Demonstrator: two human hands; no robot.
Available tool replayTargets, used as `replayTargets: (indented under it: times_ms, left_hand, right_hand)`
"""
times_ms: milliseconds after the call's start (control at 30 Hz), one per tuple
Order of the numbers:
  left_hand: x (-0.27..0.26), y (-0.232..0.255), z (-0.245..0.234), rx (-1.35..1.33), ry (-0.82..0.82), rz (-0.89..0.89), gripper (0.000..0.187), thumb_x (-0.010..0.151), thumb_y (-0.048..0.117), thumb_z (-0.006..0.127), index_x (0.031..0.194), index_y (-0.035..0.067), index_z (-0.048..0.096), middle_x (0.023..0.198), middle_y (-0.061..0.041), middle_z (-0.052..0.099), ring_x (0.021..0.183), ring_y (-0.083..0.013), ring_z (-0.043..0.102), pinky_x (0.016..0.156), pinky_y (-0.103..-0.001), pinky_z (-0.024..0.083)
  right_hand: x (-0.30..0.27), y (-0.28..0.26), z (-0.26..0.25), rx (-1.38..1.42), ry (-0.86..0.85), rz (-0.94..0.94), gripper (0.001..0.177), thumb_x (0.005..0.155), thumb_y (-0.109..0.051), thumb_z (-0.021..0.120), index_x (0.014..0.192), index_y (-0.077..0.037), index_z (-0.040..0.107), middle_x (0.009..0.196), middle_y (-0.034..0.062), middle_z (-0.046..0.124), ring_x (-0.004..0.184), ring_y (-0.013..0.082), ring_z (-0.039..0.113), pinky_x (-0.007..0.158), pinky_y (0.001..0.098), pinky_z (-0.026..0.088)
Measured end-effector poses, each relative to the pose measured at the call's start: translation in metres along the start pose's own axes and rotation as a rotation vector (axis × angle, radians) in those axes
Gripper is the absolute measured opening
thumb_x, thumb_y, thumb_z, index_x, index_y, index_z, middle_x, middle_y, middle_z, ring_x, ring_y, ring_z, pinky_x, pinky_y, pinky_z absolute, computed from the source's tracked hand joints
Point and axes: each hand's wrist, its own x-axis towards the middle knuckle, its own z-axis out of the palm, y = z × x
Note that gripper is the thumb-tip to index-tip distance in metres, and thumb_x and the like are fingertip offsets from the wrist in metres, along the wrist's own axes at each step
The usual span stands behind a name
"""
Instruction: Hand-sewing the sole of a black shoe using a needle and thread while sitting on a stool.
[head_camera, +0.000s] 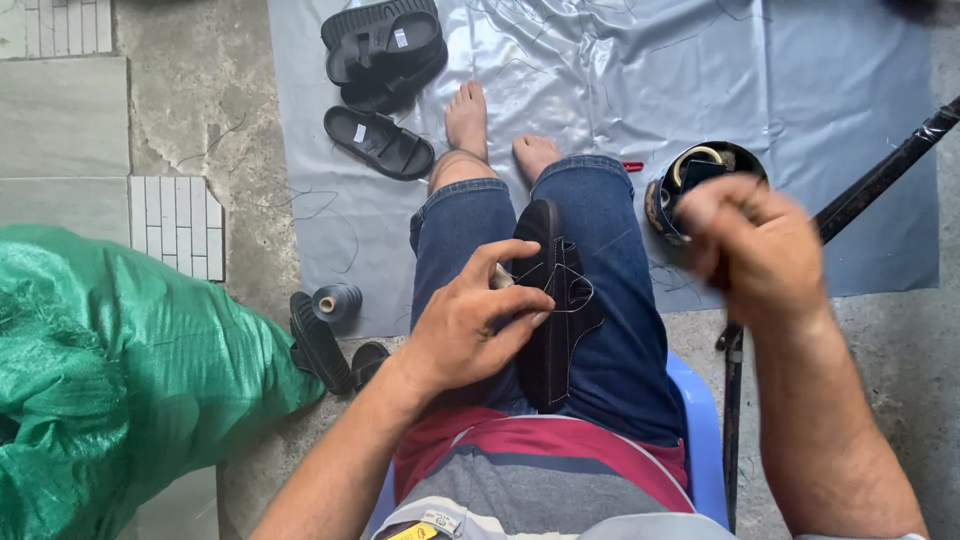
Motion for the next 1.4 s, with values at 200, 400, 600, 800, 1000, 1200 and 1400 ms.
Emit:
replayTargets:
  times_ms: [200,400,600,800,1000,1200,1400]
  left_hand:
    - [-0.002,-0.005,-0.002,0.06,-0.067,-0.143,0.048,0.084,0.008,0.048,0.131,0.015,0.038,0.12,-0.01,0.048,0.101,-0.0268,0.058,0.079,-0.04,0.049]
    - [-0.001,-0.004,-0.009,0.244,-0.093,-0.296,0.025,0.087,0.02,0.049,0.11,0.016,0.059,0.107,-0.001,0.056,0.086,-0.0256,0.061,0.056,-0.045,0.05]
    - [-0.003,0.03,-0.052,-0.813,-0.24,-0.019,0.018,0.092,0.016,0.049,0.091,0.008,0.065,0.141,-0.025,0.033,0.134,-0.0291,0.035,0.116,-0.039,0.027]
    - [0.007,0.005,-0.025,-0.314,-0.088,-0.137,0.042,0.082,0.027,0.061,0.12,0.008,0.054,0.124,-0.01,0.057,0.118,-0.0191,0.052,0.102,-0.031,0.038]
    - [0.013,-0.015,-0.003,-0.047,-0.056,-0.114,0.02,0.084,0.013,0.059,0.102,0.008,0.066,0.064,-0.017,0.058,0.059,-0.036,0.06,0.05,-0.042,0.046]
    - [0.006,-0.03,-0.012,-0.219,-0.142,-0.179,0.031,0.089,0.013,0.053,0.12,0.016,0.057,0.066,-0.015,0.06,0.063,-0.0274,0.062,0.055,-0.036,0.05]
    - [-0.002,-0.045,-0.048,-0.337,0.269,-0.98,0.038,0.086,0.043,0.047,0.093,0.014,0.071,0.06,-0.001,0.058,0.061,-0.0063,0.056,0.05,-0.02,0.041]
  right_hand:
    - [-0.003,-0.005,0.021,-1.017,-0.134,-0.8,0.047,0.08,-0.019,0.067,0.123,-0.008,0.052,0.123,0.0175,0.046,0.118,0.0294,0.045,0.099,0.0395,0.038]
    - [0.007,0.011,0.041,-0.924,-0.213,-0.772,0.01,0.086,-0.016,0.059,0.089,-0.007,0.061,0.078,0.0047,0.064,0.069,0.0213,0.06,0.064,0.0315,0.045]
    - [0.016,0.021,0.047,-0.77,-0.163,-0.672,0.01,0.087,-0.017,0.058,0.091,-0.009,0.062,0.077,0.0004,0.063,0.057,0.0121,0.056,0.054,0.0235,0.043]
    - [0.013,0.024,0.043,-0.696,-0.14,-0.623,0.009,0.086,-0.015,0.061,0.093,-0.01,0.065,0.067,-0.003,0.059,0.047,0.0072,0.044,0.047,0.021,0.036]
    - [0.012,0.029,0.049,-0.493,-0.053,-0.627,0.008,0.078,-0.007,0.066,0.085,-0.008,0.07,0.046,0.0061,0.055,0.041,0.0164,0.049,0.041,0.0264,0.04]
    - [0.007,0.018,0.039,-0.55,-0.107,-0.605,0.014,0.079,-0.011,0.066,0.093,-0.009,0.07,0.057,0.0078,0.062,0.046,0.0188,0.055,0.043,0.028,0.042]
    - [0.001,-0.018,0.009,-0.919,-0.431,-0.55,0.042,0.092,-0.024,0.041,0.133,-0.012,0.041,0.109,0.012,0.05,0.101,0.0239,0.053,0.084,0.0336,0.044]
